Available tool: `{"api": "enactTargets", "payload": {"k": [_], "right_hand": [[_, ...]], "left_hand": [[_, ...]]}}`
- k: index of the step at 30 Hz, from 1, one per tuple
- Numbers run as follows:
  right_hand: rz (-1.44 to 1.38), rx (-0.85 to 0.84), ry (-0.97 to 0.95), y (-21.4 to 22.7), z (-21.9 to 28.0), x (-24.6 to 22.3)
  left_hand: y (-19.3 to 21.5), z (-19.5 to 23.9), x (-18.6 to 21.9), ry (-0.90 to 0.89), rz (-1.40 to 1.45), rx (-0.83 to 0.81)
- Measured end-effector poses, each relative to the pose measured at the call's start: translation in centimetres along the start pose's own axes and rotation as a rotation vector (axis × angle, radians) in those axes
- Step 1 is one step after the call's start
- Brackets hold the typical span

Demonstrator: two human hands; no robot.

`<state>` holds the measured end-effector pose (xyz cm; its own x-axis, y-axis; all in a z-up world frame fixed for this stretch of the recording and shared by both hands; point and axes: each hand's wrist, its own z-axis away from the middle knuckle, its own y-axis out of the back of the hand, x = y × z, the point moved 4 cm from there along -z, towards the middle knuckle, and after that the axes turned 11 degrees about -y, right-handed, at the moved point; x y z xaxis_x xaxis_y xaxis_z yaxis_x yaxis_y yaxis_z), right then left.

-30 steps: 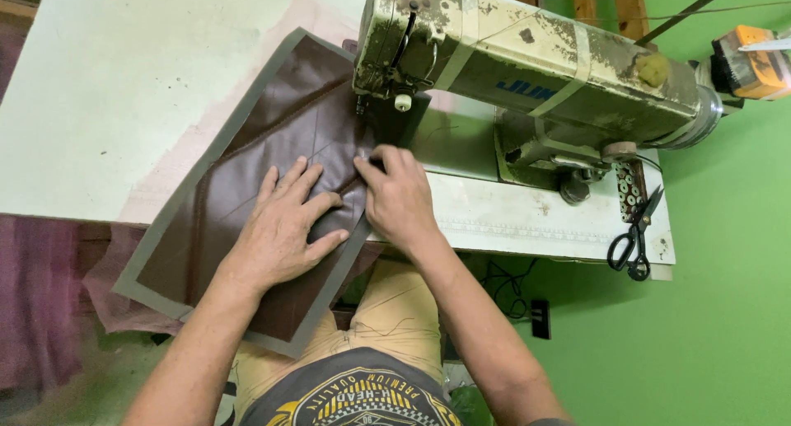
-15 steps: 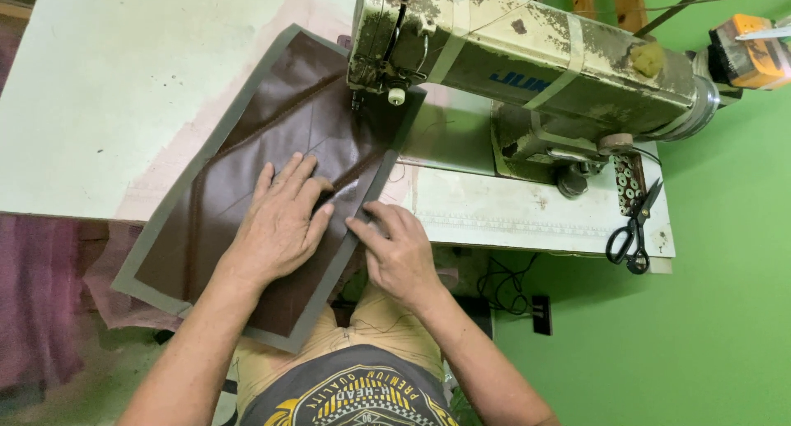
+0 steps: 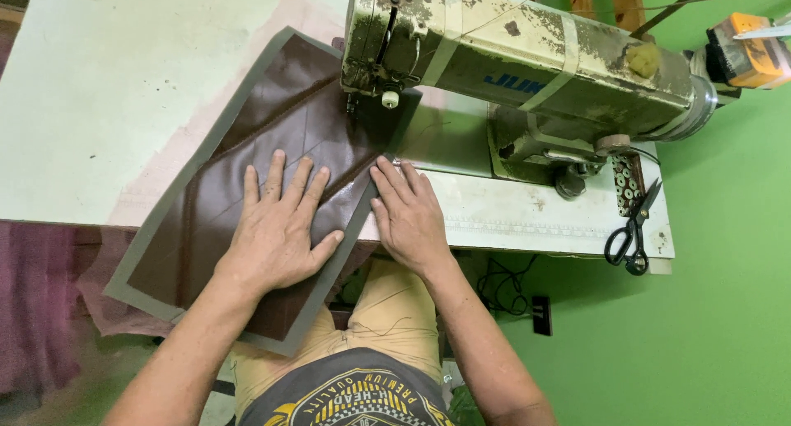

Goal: The person is sewing a piece of brown quilted material using an industrial sewing machine and trimming excess thread or fabric with scissors.

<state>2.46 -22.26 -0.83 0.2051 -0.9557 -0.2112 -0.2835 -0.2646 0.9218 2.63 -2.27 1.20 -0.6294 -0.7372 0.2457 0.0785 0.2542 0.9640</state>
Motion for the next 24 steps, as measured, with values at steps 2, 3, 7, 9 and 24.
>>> {"api": "enactTargets", "payload": {"k": [2, 3, 7, 9, 24], "right_hand": [[0.011, -0.007, -0.007, -0.4, 0.0, 0.3], [0.021, -0.013, -0.013, -0.6, -0.1, 0.4], [0.037, -0.007, -0.002, -0.7, -0.3, 0.6], [0.044, -0.004, -0.002, -0.8, -0.5, 0.7], [0.084, -0.020, -0.031, -1.2, -3.9, 1.3]], "left_hand": [[-0.1, -0.1, -0.1, -0.004, 0.011, -0.005], [-0.1, -0.1, -0.2, -0.008, 0.021, -0.009], [-0.2, -0.1, -0.3, -0.015, 0.022, 0.001], [-0.5, -0.4, -0.5, -0.021, 0.019, 0.007], [0.0, -2.9, -2.9, -0.034, 0.014, -0.021]]}}
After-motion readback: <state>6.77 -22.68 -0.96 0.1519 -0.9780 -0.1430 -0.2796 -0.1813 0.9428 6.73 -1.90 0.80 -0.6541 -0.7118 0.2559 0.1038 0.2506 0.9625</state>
